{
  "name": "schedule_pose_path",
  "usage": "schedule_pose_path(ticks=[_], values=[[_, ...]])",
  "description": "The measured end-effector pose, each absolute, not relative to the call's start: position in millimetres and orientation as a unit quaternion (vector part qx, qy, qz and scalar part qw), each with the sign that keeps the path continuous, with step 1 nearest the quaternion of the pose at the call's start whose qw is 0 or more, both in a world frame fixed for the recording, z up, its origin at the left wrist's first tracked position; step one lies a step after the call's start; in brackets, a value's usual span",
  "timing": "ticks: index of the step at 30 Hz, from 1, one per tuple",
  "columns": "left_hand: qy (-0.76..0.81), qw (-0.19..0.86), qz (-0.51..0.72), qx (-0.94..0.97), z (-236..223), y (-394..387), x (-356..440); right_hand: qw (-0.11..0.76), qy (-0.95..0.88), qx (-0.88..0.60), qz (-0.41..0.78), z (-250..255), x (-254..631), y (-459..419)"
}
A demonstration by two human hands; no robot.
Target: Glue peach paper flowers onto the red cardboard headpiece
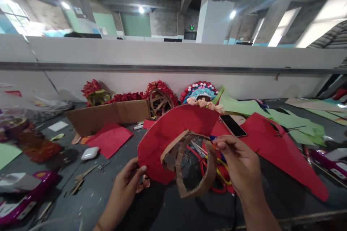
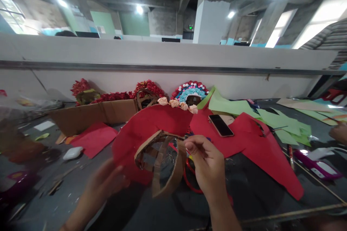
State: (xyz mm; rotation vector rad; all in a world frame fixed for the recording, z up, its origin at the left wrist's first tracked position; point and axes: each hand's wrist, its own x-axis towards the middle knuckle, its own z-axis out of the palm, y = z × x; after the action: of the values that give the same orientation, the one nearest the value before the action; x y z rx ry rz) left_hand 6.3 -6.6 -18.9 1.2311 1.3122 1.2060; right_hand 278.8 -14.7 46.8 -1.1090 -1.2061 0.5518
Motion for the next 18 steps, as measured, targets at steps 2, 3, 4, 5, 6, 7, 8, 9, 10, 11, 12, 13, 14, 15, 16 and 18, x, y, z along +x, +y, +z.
schedule_pose_path(ticks=[2, 3, 4, 5, 6, 7, 8, 9, 10, 11, 12, 13, 14, 15, 16, 18], values=[[0.535, 0.470, 0.490, 0.502, -18.9, -7.0, 6.4, 0.636, -0.529, -0.505, 0.245, 45.6, 279.0, -14.5], [0.536, 0.471, 0.489, 0.502, -19.3, -7.1, 6.4, 0.635, -0.526, -0.510, 0.245, 45.1, 279.0, -14.4], [0.537, 0.473, 0.487, 0.501, -20.0, -7.1, 6.3, 0.635, -0.523, -0.513, 0.243, 44.8, 279.0, -14.4], [0.538, 0.476, 0.484, 0.500, -21.0, -7.0, 6.0, 0.637, -0.520, -0.516, 0.240, 44.5, 279.0, -14.3], [0.539, 0.478, 0.482, 0.498, -22.2, -6.8, 5.7, 0.641, -0.518, -0.516, 0.236, 44.3, 279.0, -14.3], [0.541, 0.480, 0.480, 0.497, -23.6, -6.5, 5.3, 0.643, -0.516, -0.515, 0.234, 44.2, 279.1, -14.2], [0.542, 0.482, 0.479, 0.495, -25.1, -6.2, 4.8, 0.643, -0.517, -0.515, 0.231, 44.2, 279.3, -14.1], [0.543, 0.483, 0.478, 0.493, -26.6, -5.9, 4.4, 0.642, -0.519, -0.515, 0.228, 44.2, 279.5, -14.0], [0.543, 0.485, 0.477, 0.492, -28.0, -5.6, 3.9, 0.641, -0.524, -0.515, 0.223, 44.3, 279.6, -13.8], [0.542, 0.487, 0.478, 0.490, -29.1, -5.5, 3.6, 0.638, -0.528, -0.517, 0.217, 44.6, 279.8, -13.6], [0.540, 0.488, 0.480, 0.490, -29.7, -5.5, 3.4, 0.633, -0.534, -0.519, 0.210, 44.9, 279.9, -13.3], [0.539, 0.488, 0.482, 0.490, -29.8, -5.6, 3.3, 0.629, -0.540, -0.521, 0.202, 45.4, 279.8, -13.0], [0.538, 0.486, 0.485, 0.490, -29.3, -5.8, 3.5, 0.627, -0.546, -0.522, 0.194, 45.8, 279.5, -12.8], [0.537, 0.484, 0.487, 0.490, -28.4, -6.0, 4.0, 0.623, -0.551, -0.521, 0.189, 46.3, 279.0, -12.5], [0.537, 0.482, 0.488, 0.492, -27.0, -6.4, 4.5, 0.623, -0.555, -0.519, 0.186, 46.8, 278.2, -12.3], [0.536, 0.478, 0.489, 0.495, -23.5, -7.2, 5.9, 0.630, -0.557, -0.507, 0.189, 47.3, 276.6, -12.0]])
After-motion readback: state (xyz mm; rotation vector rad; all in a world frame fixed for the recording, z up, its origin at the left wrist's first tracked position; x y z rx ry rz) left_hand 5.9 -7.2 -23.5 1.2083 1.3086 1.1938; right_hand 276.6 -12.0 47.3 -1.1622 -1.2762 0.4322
